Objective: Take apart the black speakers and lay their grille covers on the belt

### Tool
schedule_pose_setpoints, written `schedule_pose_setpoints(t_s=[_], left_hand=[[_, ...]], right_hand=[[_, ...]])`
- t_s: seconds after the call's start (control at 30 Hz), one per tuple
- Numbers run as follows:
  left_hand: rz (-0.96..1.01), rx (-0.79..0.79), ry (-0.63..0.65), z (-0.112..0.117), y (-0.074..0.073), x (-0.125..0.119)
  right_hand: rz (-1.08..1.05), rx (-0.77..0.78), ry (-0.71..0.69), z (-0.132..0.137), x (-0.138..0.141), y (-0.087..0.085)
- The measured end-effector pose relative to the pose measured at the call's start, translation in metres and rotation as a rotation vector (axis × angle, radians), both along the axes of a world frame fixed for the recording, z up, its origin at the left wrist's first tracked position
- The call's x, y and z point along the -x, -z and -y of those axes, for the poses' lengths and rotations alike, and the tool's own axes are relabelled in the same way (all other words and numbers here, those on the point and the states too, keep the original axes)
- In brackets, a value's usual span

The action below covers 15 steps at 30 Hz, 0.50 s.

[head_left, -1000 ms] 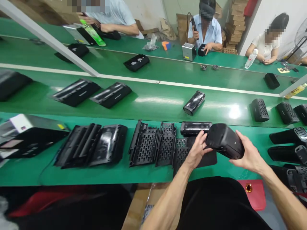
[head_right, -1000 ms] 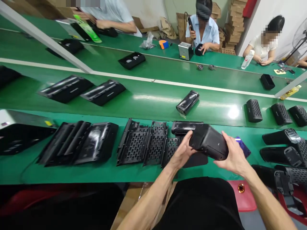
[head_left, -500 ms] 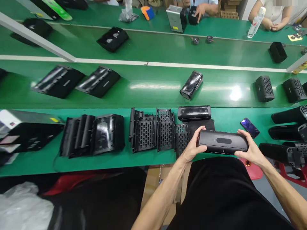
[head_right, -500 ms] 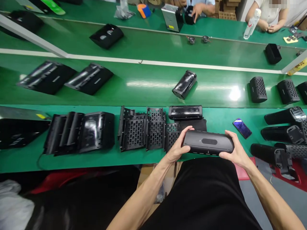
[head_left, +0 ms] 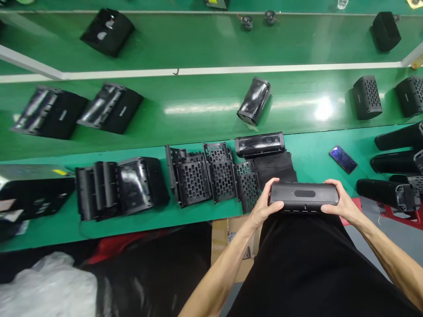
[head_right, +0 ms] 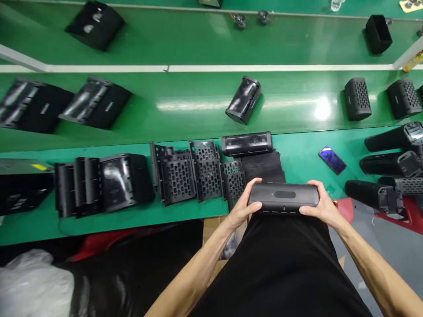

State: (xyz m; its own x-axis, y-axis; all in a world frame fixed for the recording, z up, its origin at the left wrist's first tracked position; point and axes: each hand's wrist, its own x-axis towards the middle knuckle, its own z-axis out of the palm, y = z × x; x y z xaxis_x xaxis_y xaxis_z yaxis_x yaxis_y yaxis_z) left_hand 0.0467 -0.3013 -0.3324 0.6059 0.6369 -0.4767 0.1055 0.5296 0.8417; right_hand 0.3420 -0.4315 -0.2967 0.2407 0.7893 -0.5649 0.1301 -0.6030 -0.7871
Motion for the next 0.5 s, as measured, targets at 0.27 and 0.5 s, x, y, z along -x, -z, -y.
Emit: schedule_pose_setpoints(t_s=[0.27, 0.5], left_hand=[[0.042, -0.030, -0.050, 0.007, -0.008, 0.000], [-0.012, 0.014, -0.033, 0.005, -0.005, 0.000]], right_hand=[[-0.036, -0.038, -0.012, 0.010, -0.006, -0.001], [-0.114, -0.004, -0.013, -0.003, -0.010, 0.006]])
